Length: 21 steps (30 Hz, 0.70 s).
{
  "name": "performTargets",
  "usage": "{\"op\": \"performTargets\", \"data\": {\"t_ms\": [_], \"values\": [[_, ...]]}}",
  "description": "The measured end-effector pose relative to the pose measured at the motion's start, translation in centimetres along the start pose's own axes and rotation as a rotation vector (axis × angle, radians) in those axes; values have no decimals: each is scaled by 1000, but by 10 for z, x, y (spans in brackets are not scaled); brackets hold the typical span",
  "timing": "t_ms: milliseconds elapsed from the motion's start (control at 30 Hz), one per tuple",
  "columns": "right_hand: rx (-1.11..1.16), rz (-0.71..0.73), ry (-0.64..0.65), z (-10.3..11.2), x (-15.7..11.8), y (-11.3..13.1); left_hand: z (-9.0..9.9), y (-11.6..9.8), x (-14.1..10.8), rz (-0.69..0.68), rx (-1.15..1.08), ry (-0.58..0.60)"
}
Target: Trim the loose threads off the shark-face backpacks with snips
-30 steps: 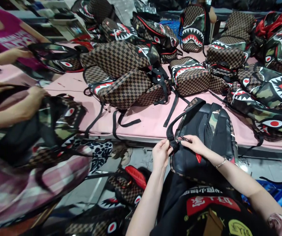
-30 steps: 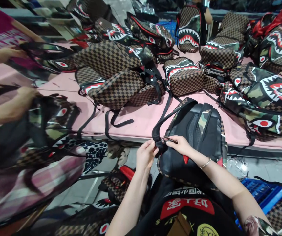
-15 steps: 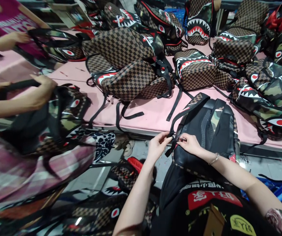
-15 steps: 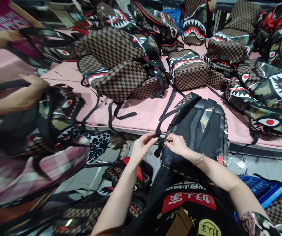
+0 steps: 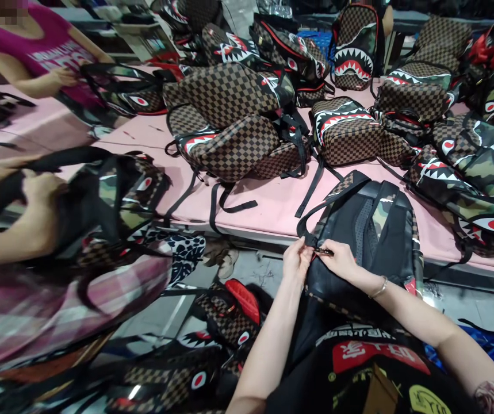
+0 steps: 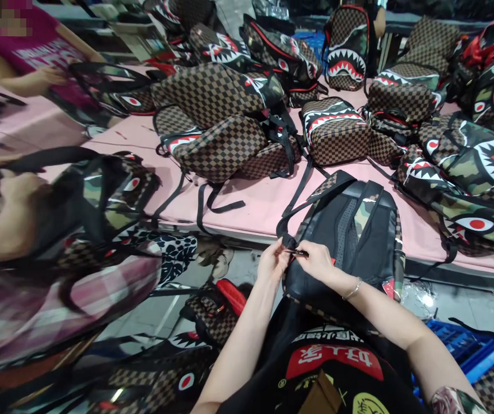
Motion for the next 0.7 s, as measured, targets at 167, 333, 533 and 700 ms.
{"op": "performTargets", "data": {"t_ms": [167,333,533,700], "values": [[2,164,-81,21,6,13,-2,-2,-7,30,-99,37],[-244,411,14,26,10,25,-2,-6,-21,-12,-69,30],[-339,466,-21,16,32,12,0,5,-16,-113,-77,3],[-55,219,122,4,42,-12,1,4,-12,-254,-1,-57]]}}
Point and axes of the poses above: each hand's wrist, its own x-axis towards the middle knuckle, its own z-axis out of the back of the hand, y = z × x, the point moved 7 cm from there along x, towards the middle knuckle, and after that the axes turned 4 degrees about y, right-handed, at the moved point
